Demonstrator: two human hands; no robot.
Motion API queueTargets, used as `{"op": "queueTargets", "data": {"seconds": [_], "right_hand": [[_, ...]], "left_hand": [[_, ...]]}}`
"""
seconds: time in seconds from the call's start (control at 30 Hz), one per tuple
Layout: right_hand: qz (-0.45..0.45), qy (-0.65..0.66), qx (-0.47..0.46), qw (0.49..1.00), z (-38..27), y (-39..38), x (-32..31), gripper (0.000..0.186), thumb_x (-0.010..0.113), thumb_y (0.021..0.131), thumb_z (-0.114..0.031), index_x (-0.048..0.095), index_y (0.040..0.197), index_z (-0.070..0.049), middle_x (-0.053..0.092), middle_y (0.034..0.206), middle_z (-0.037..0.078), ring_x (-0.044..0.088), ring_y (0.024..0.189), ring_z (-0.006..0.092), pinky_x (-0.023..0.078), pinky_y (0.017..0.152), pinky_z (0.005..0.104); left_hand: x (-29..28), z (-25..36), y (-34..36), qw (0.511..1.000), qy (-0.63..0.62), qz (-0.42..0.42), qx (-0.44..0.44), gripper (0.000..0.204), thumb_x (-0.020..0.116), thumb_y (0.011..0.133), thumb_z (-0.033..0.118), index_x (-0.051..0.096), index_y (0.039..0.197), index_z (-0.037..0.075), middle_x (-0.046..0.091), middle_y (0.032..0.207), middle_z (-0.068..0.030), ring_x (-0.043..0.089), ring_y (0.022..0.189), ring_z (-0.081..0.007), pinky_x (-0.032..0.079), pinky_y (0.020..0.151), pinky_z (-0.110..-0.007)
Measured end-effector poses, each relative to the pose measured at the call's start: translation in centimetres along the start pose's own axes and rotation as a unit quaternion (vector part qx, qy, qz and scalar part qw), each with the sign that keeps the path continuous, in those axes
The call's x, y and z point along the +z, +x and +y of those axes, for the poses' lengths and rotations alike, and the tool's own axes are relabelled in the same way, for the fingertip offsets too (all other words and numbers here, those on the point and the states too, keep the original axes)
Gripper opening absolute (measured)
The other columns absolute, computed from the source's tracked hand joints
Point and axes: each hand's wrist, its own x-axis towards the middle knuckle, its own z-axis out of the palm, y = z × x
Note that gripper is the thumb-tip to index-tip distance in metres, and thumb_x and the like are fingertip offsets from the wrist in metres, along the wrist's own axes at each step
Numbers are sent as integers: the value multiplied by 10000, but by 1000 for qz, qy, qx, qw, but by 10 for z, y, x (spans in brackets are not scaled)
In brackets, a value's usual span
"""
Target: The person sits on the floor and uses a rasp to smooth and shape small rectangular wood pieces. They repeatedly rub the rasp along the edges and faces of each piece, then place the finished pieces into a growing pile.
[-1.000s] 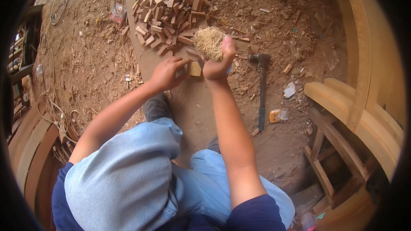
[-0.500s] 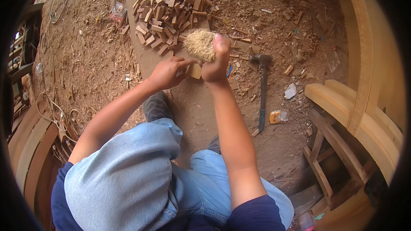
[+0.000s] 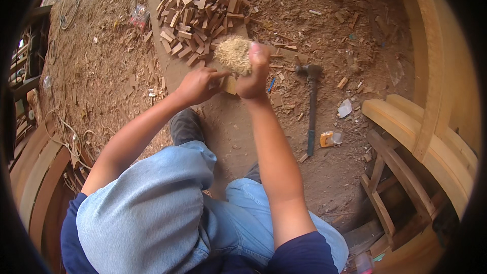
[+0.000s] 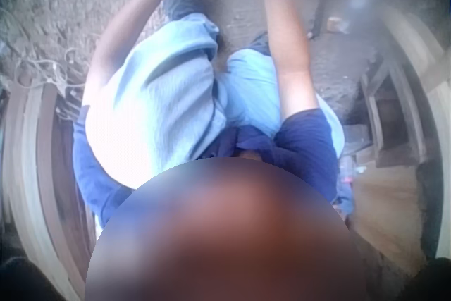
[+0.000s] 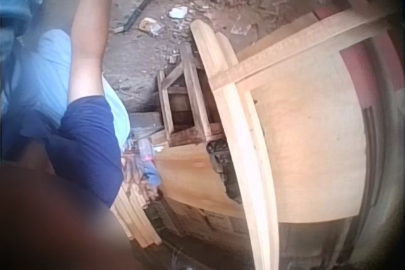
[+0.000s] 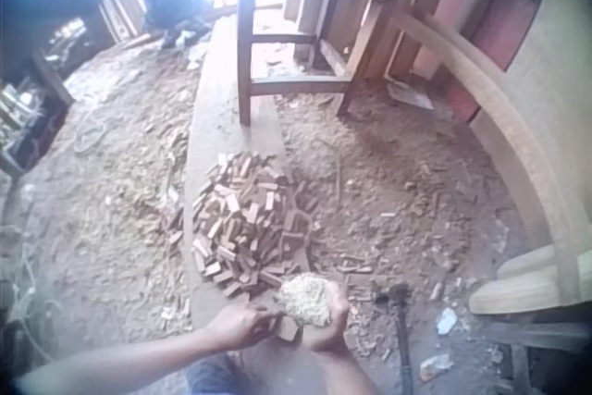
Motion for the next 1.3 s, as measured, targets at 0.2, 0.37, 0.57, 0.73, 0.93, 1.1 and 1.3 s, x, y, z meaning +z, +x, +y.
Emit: {"op": "queueTargets", "data": {"seconds": [0.2,0.37,0.57,0.73,0.93,1.1,1.3], "right_hand": [[-126,98,47,986,-9,-3,1,455,428,1089,-395,604,984,11,646,878,95,581,685,214,489,671,373],[-72,-14,11,997,6,-13,7,553,352,1045,-513,601,1090,-22,671,909,98,614,686,182,487,593,314],[-22,-86,-39,995,35,-8,-16,634,330,1022,-609,587,1073,-32,623,824,81,548,618,163,424,523,308],[69,-95,-29,993,36,-14,4,649,335,1003,-633,582,978,-34,553,699,67,450,536,158,368,502,328],[24,59,5,998,-11,-12,7,652,341,998,-616,591,974,-15,539,681,69,431,515,150,333,461,318],[35,-9,-70,997,-10,-5,13,671,322,1009,-609,599,1020,2,547,687,74,448,522,165,337,459,326],[40,151,143,977,7,-5,-1,640,303,1013,-609,567,1018,-27,533,714,62,417,515,163,321,455,323]], "left_hand": [[-4,2,2,999,-20,-17,-25,340,801,858,241,753,1180,140,740,1022,-129,701,959,-364,569,811,-475],[-11,7,4,994,-6,-83,-75,242,813,839,257,732,1017,114,722,996,-126,699,967,-366,568,812,-475],[-3,2,2,1000,-6,-1,-14,460,803,848,261,729,1297,192,708,968,-118,721,889,-347,583,754,-480],[1,-1,1,1000,-21,9,-15,497,828,828,252,715,1308,195,710,943,-106,722,895,-337,583,760,-470],[-2,2,2,999,-25,-13,-30,493,848,816,266,706,1282,186,708,964,-104,713,924,-337,576,778,-466],[-3,4,0,999,-24,-16,-39,491,850,815,282,701,1273,185,708,976,-106,706,950,-345,572,801,-476],[-3,7,2,998,-33,-8,-44,526,850,814,285,699,1308,186,711,991,-117,701,965,-358,572,817,-477]]}}
